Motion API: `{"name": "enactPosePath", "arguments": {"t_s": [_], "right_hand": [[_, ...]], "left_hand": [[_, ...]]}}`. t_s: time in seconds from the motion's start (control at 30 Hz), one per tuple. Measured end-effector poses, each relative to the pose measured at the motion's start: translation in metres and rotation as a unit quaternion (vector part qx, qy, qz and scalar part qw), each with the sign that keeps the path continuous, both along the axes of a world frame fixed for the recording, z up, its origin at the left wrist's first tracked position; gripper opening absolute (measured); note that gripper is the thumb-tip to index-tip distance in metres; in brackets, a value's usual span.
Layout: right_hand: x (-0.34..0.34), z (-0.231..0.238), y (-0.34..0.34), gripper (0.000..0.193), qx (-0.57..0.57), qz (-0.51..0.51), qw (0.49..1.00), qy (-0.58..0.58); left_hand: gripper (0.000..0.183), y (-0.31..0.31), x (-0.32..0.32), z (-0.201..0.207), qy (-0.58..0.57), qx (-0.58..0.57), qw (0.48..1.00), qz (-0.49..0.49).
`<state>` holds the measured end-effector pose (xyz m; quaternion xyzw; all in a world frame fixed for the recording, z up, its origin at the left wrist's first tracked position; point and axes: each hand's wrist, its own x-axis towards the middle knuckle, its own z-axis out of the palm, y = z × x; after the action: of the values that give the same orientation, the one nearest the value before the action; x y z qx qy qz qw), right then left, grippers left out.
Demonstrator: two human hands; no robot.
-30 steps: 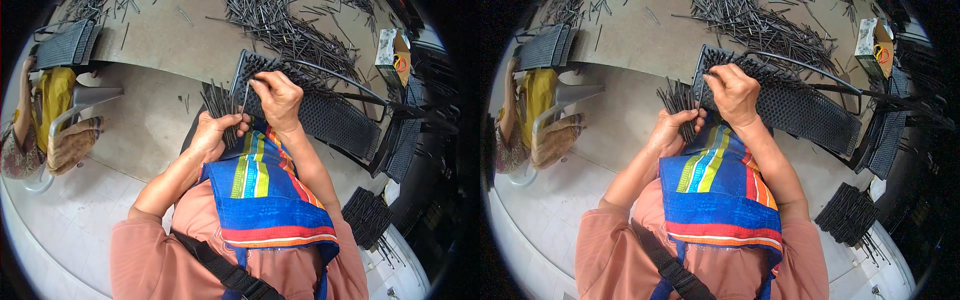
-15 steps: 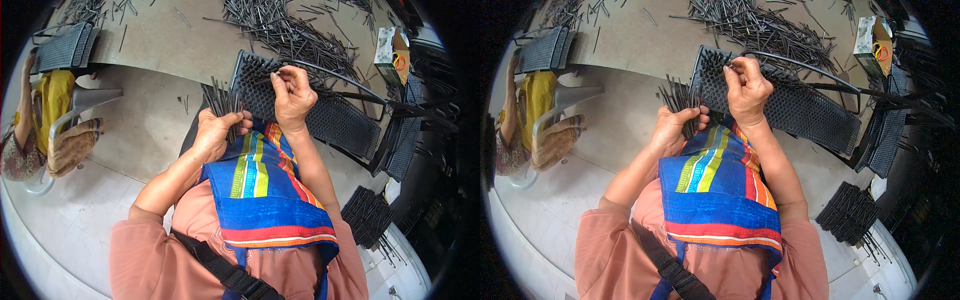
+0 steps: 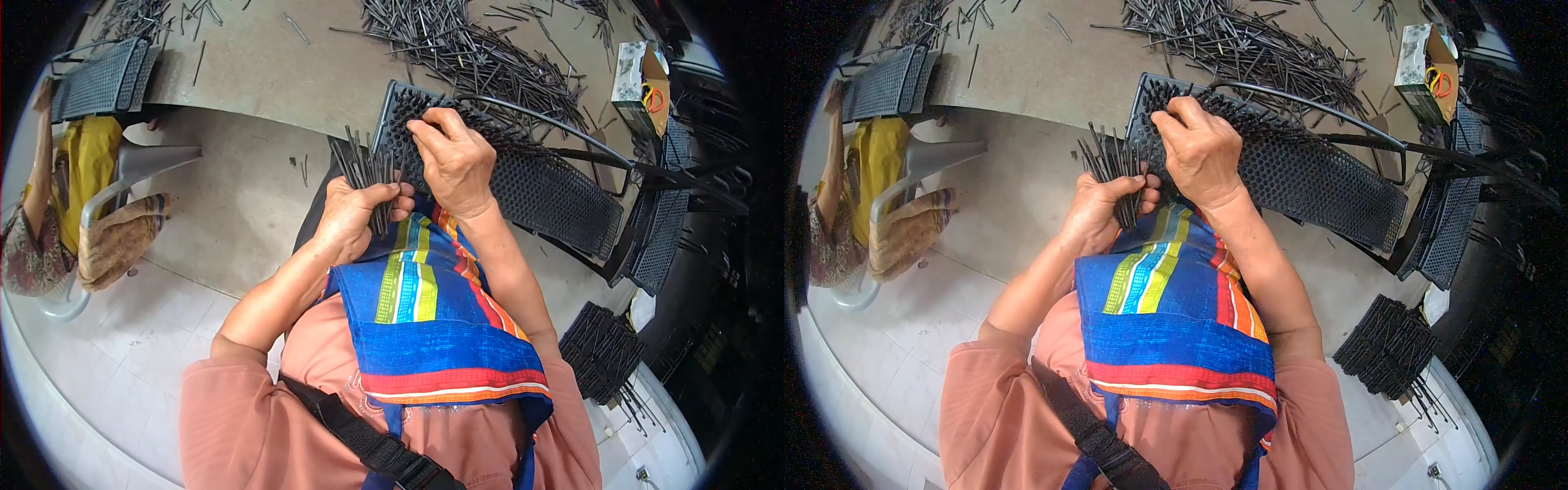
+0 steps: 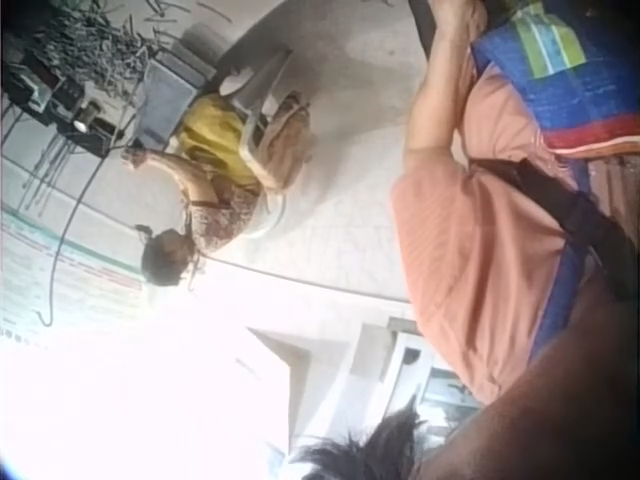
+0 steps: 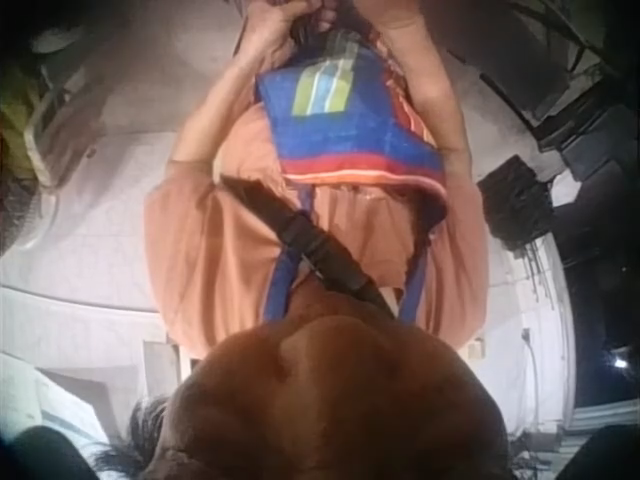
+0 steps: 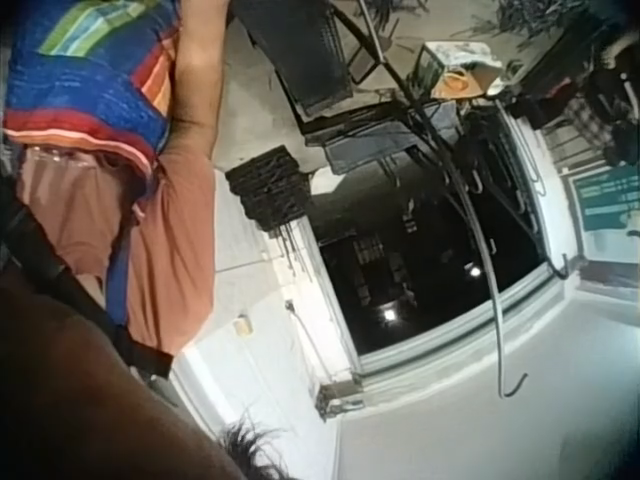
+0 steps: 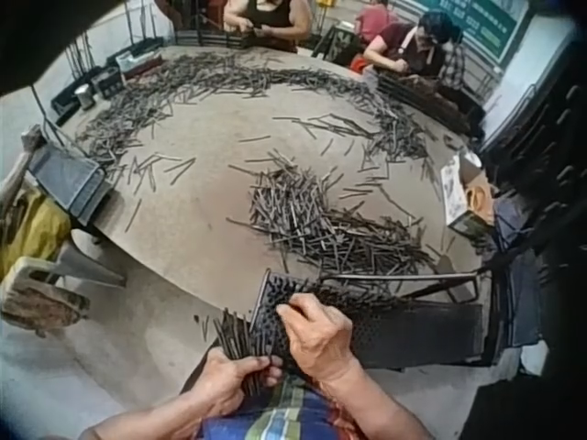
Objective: Manually inserting thin metal rods into a perforated metal grid or plate structure.
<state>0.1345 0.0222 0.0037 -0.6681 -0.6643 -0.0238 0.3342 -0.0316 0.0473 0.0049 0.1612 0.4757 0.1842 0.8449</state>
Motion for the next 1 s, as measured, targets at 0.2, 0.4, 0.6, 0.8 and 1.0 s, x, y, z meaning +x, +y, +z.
{"name": "enactPosePath", "arguments": {"t_s": [0.2,0.4,0.6,0.8,1.0], "right_hand": [[-0.007,0.010,-0.022,0.022,-0.167,-0.041,0.955,0.244],[0.001,-0.002,-0.028,0.007,-0.236,-0.026,0.699,0.675],[0.007,-0.010,-0.032,0.007,-0.251,-0.040,0.690,0.678],[0.017,-0.009,-0.028,0.009,0.026,-0.111,0.793,0.598],[0.018,-0.015,-0.017,0.009,0.056,-0.113,0.923,0.363]], "left_hand": [[0.014,0.002,-0.003,0.004,-0.029,0.013,0.999,-0.029],[0.017,-0.003,0.002,0.007,-0.053,0.016,0.995,-0.081],[0.012,-0.011,0.004,0.003,-0.018,0.016,1.000,-0.013],[0.010,-0.008,0.002,-0.002,0.040,0.030,0.999,-0.012],[0.010,-0.008,0.006,0.005,0.015,0.032,0.999,-0.035]]}}
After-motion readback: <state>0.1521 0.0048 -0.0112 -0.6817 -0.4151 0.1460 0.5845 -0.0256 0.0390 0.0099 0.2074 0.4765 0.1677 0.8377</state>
